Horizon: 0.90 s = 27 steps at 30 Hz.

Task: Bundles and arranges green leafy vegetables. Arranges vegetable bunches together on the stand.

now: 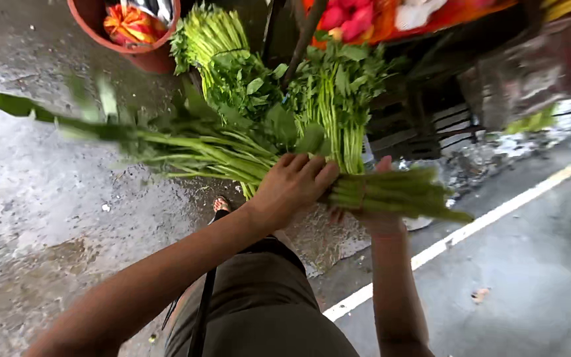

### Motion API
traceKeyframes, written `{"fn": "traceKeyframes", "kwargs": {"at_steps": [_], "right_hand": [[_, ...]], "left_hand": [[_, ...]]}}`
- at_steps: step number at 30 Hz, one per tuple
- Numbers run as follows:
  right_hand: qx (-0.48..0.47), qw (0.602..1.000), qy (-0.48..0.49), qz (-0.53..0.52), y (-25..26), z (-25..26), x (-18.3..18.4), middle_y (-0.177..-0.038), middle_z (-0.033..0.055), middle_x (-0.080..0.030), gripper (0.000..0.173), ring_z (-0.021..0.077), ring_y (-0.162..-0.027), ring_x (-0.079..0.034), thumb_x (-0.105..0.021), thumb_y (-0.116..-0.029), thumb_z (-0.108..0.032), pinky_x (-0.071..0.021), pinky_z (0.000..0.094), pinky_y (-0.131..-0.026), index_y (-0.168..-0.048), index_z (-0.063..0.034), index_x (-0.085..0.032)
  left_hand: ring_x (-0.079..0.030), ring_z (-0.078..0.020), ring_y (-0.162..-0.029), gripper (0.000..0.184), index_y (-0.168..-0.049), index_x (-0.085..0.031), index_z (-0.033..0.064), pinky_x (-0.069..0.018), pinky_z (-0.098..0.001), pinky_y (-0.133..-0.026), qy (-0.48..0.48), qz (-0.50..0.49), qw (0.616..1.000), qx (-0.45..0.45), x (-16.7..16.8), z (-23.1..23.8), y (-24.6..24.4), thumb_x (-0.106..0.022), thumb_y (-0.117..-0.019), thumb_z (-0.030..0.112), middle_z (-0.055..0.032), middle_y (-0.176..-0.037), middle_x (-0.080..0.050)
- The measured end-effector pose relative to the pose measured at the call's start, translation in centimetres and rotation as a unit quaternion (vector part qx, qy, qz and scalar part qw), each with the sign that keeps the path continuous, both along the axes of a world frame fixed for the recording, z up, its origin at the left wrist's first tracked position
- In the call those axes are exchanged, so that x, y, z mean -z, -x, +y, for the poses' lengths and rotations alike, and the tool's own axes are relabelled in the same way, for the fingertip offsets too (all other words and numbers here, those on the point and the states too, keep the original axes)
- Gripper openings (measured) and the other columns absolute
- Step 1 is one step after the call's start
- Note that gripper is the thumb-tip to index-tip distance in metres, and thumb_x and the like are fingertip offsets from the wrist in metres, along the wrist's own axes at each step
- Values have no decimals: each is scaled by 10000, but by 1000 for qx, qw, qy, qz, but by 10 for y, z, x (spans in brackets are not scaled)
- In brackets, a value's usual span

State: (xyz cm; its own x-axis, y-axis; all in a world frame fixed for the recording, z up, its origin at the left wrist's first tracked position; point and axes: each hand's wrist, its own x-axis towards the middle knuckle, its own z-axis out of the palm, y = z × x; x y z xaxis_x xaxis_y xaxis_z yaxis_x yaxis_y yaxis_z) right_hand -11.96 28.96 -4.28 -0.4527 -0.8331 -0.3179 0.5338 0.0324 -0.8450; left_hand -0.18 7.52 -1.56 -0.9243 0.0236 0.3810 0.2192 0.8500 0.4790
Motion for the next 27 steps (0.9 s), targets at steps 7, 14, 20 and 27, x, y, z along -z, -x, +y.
{"fn": "traceKeyframes", "kwargs": {"at_steps": [7,14,20,27], "right_hand": [[356,701,-48,617,-40,-41,-25,-1007,0,-674,161,91,-860,-679,-649,-1006,-165,-616,292,-753,-1138,-77,-677],[364,613,-104,693,-54,-99,-18,-933,80,-680,150,88,-808,-678,-752,-937,-90,-591,194,-683,-1063,-10,-769],[291,715,-109,626,-50,-107,-19,-1014,69,-663,134,83,-849,-681,-645,-1015,-127,-612,223,-683,-1080,-33,-714],[99,916,126,369,-36,-64,-17,-972,-45,-648,446,130,-1019,-646,-476,-1046,-514,-549,401,-987,-772,-200,-634]], "left_hand": [[-667,-398,-978,560,-1213,-572,-16,-544,-546,-798,-32,-132,971,-195,-20,8,9,-838,-731,83,-211,-1076,-646],[-680,-395,-922,514,-1171,-554,-11,-553,-531,-757,-13,-140,952,-271,-9,9,-2,-814,-748,121,-211,-1046,-644],[-680,-401,-869,533,-1166,-537,-21,-554,-532,-693,-27,-178,937,-300,-11,4,-9,-832,-750,131,-216,-1037,-635],[-693,-406,-821,550,-1205,-535,-14,-541,-582,-640,-96,-225,904,-352,-20,-19,-15,-800,-783,219,-218,-1010,-659]]}}
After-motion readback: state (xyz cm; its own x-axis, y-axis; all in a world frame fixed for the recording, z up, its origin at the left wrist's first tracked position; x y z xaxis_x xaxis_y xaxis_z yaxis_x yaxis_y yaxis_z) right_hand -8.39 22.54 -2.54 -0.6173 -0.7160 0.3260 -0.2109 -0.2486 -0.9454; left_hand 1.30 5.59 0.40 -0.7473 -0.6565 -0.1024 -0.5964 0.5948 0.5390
